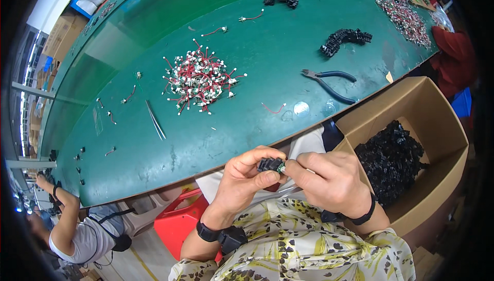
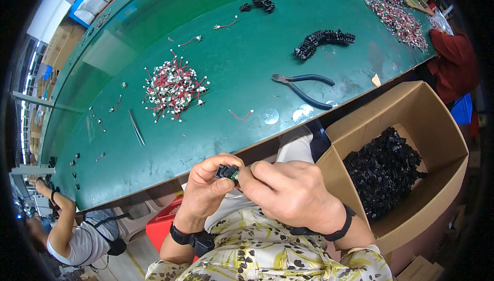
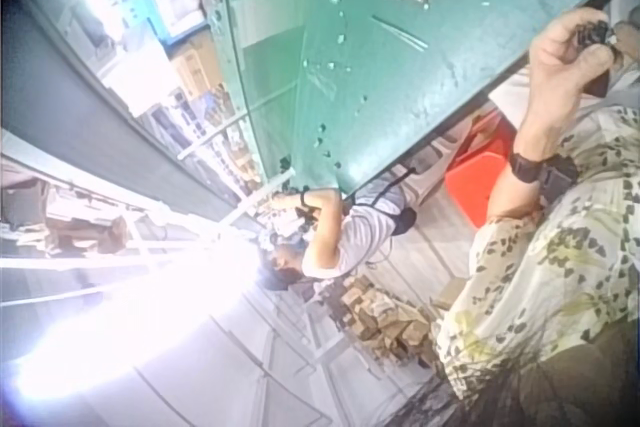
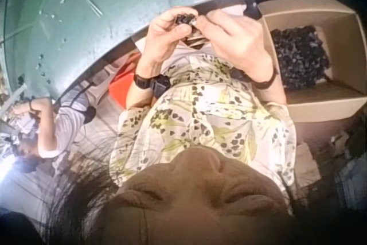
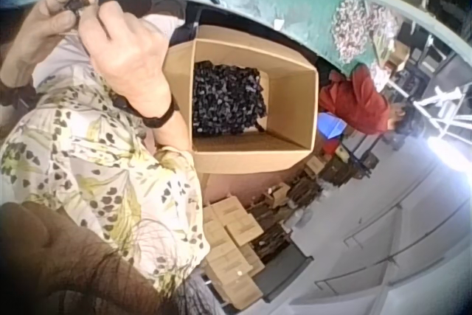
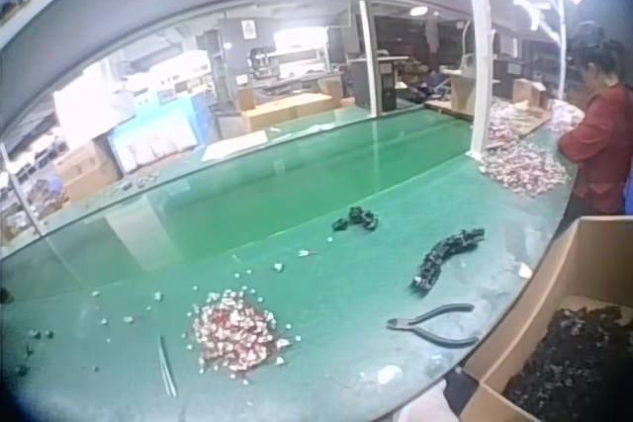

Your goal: The person assembles small electronic components by inserting red and white wires into black plastic housings. They use tweezers to manipulate the wires and a pair of pliers to secure the connections. The process is repeated for multiple units, with finished assemblies placed on the table.

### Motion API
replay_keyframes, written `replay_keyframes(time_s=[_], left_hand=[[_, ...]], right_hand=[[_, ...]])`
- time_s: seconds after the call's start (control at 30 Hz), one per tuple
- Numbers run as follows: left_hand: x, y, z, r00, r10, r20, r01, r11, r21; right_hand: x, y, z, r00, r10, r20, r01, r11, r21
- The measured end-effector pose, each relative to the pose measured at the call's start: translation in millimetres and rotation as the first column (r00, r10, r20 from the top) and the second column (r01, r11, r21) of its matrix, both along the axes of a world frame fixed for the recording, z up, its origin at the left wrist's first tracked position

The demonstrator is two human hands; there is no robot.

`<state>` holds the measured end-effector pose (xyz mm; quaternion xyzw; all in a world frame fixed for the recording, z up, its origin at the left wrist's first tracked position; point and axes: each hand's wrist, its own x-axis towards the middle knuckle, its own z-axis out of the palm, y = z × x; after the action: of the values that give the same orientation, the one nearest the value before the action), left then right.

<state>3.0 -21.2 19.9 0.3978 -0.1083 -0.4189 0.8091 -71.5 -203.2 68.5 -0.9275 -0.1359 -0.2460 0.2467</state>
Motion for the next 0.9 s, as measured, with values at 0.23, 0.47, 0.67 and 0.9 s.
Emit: replay_keyframes(time_s=[0.23, 0.47, 0.67, 0.9], left_hand=[[8, 1, 1, 0.975, -0.057, 0.216, 0.032, 0.992, 0.120], [4, 3, -1, 0.998, -0.047, 0.042, 0.042, 0.993, 0.109], [6, 3, -6, 0.996, -0.068, -0.052, 0.073, 0.993, 0.097], [0, 0, -7, 0.990, -0.057, -0.131, 0.057, 0.998, -0.004]], right_hand=[[1, -2, -4, 0.995, 0.032, -0.098, -0.034, 0.999, -0.019], [0, -3, 1, 0.995, 0.081, -0.051, -0.072, 0.984, 0.163], [1, -2, -13, 0.993, 0.066, -0.098, -0.043, 0.975, 0.218], [7, -8, 3, 0.936, 0.178, -0.303, 0.039, 0.803, 0.594]])
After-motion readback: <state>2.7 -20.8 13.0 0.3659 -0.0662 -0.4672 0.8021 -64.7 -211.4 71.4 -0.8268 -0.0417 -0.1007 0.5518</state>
